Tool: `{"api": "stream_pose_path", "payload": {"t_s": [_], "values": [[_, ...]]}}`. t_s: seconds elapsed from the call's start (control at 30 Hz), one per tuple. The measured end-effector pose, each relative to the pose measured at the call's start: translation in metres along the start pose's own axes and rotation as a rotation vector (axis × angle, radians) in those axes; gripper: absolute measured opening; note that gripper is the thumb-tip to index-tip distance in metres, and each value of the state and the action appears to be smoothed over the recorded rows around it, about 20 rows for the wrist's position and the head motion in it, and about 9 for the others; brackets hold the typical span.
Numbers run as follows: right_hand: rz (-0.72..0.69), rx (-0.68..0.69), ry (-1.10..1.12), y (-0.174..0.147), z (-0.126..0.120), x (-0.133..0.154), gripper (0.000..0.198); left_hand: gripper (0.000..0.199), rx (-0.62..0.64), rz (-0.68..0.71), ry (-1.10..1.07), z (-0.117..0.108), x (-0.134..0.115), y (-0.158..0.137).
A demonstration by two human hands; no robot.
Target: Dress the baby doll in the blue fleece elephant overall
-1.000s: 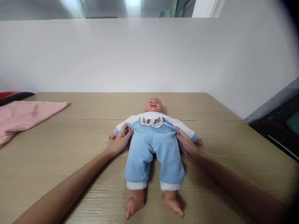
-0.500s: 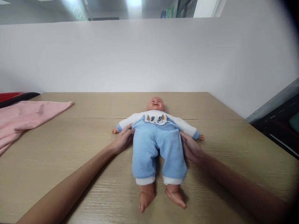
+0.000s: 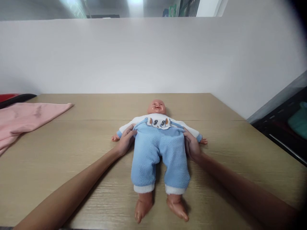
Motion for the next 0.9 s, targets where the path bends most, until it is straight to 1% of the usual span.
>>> {"api": "stream_pose_path", "payload": {"t_s": [0.07,0.1,0.2,0.27,0.37,0.47,0.57,0.67,0.73,0.83,0.9], "values": [[-0.027,0.01,0.043,-0.003,-0.005,0.006,0.021,0.037,0.044,0.021,0.014,0.0,-0.008,-0.001],[-0.043,0.023,0.05,-0.005,-0.007,0.01,0.019,0.038,0.059,0.031,0.03,0.001,-0.012,-0.001],[-0.082,0.08,0.042,-0.008,-0.008,0.026,0.022,0.042,0.069,0.066,0.087,0.006,-0.022,-0.001],[-0.074,0.103,0.029,-0.003,-0.005,0.03,0.027,0.044,0.05,0.091,0.116,0.01,-0.025,0.003],[-0.014,0.105,-0.002,0.012,-0.002,0.023,0.032,0.052,0.02,0.093,0.16,0.014,-0.021,0.013],[0.03,0.143,-0.088,0.022,0.0,0.012,0.041,0.055,0.025,0.054,0.249,0.009,-0.013,0.018],[0.029,0.168,-0.185,0.018,-0.006,0.009,0.044,0.05,0.071,0.025,0.359,0.002,-0.014,0.014],[0.017,0.143,-0.22,0.007,-0.013,0.01,0.046,0.045,0.089,0.008,0.416,-0.001,-0.02,0.004],[0.034,0.119,-0.194,0.001,-0.013,0.008,0.046,0.043,0.078,-0.014,0.409,0.001,-0.021,-0.003],[0.109,0.069,-0.078,-0.004,-0.003,-0.003,0.045,0.041,0.028,-0.045,0.337,0.005,-0.015,-0.009],[0.187,0.028,0.035,-0.008,0.005,-0.012,0.053,0.044,-0.036,-0.04,0.251,0.008,-0.008,-0.01]]}}
Point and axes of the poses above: each hand's wrist, its own y-axis towards the middle knuckle, its own z-axis out of the palm, x = y × z, the point moved 8 cm from there along y, towards the middle knuckle, and after that the axes turned 14 degrees about -y, right-handed, at the moved point
